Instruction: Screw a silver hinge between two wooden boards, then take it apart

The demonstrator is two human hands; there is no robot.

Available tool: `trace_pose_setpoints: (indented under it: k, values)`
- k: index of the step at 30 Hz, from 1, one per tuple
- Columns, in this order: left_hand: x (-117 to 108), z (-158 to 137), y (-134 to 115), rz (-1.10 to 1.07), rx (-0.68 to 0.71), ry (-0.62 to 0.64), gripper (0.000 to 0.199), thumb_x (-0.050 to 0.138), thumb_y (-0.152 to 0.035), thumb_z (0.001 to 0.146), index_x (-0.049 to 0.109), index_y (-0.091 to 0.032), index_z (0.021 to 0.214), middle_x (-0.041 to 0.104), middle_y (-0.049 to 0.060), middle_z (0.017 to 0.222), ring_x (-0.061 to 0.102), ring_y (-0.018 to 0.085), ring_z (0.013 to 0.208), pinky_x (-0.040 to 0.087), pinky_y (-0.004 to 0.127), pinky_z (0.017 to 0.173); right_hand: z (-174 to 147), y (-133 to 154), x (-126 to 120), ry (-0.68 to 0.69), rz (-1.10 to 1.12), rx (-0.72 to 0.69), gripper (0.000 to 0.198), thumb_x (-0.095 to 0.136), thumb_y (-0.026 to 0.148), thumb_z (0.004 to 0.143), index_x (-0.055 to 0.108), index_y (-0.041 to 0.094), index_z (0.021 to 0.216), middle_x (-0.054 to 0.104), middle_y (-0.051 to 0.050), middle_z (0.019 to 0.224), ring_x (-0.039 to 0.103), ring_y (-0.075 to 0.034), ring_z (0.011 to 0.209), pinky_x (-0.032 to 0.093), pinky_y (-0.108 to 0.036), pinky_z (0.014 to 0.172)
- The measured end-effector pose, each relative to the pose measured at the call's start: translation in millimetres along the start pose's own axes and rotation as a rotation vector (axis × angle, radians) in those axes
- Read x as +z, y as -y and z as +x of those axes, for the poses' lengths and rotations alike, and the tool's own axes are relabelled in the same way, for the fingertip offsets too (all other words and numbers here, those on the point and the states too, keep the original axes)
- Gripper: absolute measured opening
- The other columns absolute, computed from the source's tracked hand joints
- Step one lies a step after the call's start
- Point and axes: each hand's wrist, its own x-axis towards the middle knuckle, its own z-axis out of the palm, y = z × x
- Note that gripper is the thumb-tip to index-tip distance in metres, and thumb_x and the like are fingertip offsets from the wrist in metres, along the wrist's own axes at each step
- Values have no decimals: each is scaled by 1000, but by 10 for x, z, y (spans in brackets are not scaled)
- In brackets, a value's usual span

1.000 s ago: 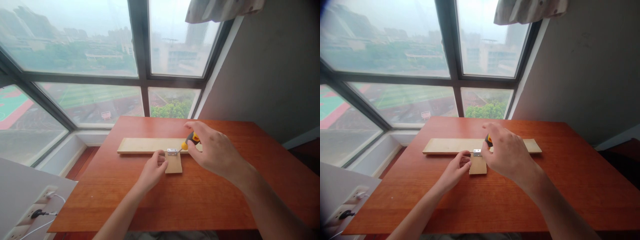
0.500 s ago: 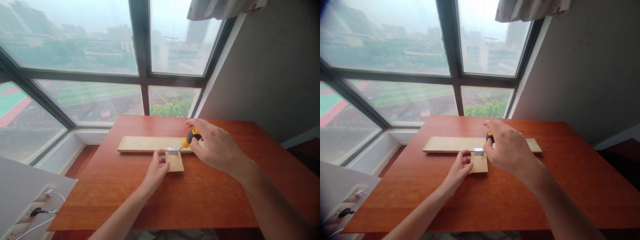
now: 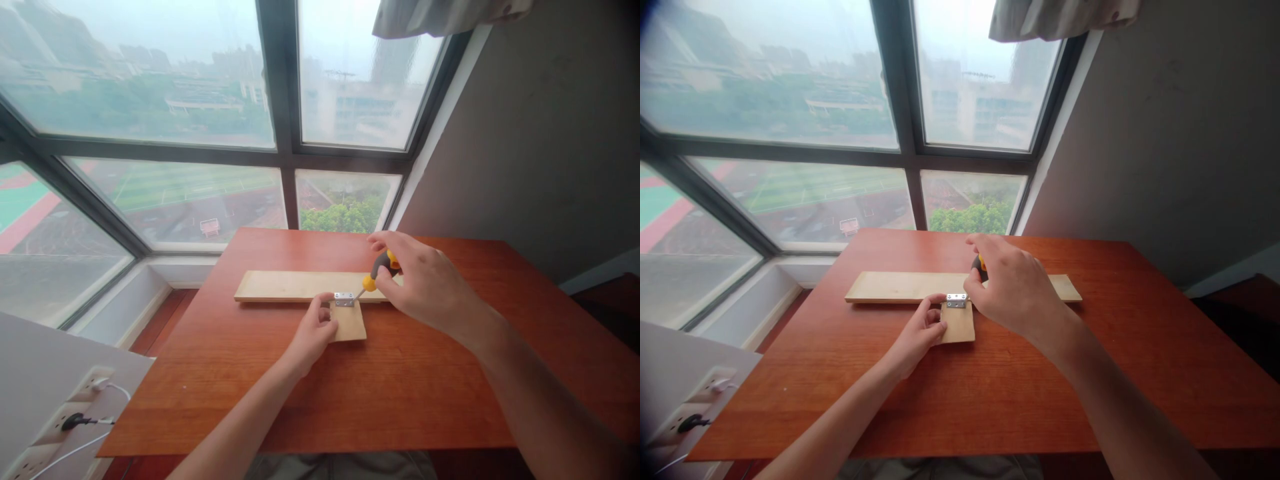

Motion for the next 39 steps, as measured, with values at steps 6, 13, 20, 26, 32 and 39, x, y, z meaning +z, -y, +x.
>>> trace_pose_setpoints:
  k: [6, 13, 20, 26, 32, 39]
  values:
    - [3, 28, 3, -23, -10, -14, 62, 57, -13, 72, 39, -23, 130, 61, 1, 88, 57, 12, 69, 42, 21, 61, 10, 32, -20, 20, -77, 35, 36, 50, 41, 90, 58, 25, 121, 69, -3, 114, 67, -24, 89, 46, -35, 72]
    - [20, 27, -4, -68, 10, 17, 67, 56, -10, 70, 38, -23, 133, 65, 5, 97, 62, 14, 77, 44, 22, 64, 25, 72, -36, 34, -78, 7, 40, 51, 23, 84, 56, 25, 123, 69, -1, 115, 66, -21, 93, 44, -33, 75]
    - [37, 25, 8, -94, 33, 9, 67, 56, -10, 71, 40, -21, 135, 66, 9, 108, 65, 18, 87, 48, 26, 73, 25, 120, -71, 45, -108, 29, 24, 52, 41, 89, 61, 25, 105, 70, 0, 106, 65, -21, 85, 39, -31, 64]
    - [35, 49, 62, -62, 45, -9, 69, 55, -10, 72, 37, -20, 138, 66, 9, 109, 66, 19, 90, 48, 25, 73, 58, 121, -66, 75, -54, 31, 18, 50, 26, 87, 61, 26, 101, 71, 4, 94, 64, -18, 80, 38, -30, 65]
    - [53, 50, 58, -49, 52, -23, 68, 53, -8, 72, 37, -18, 137, 66, 9, 108, 65, 18, 91, 48, 25, 74, 46, 122, -44, 31, -92, 15, 29, 52, 44, 88, 60, 27, 110, 70, 1, 108, 65, -21, 90, 39, -31, 65]
    - [57, 34, 29, -59, 45, -22, 63, 60, -16, 77, 39, -18, 136, 67, 9, 104, 64, 16, 83, 46, 22, 68, 49, 102, -37, 44, -110, 60, 28, 50, 28, 87, 60, 29, 113, 72, 3, 105, 67, -21, 86, 41, -32, 68]
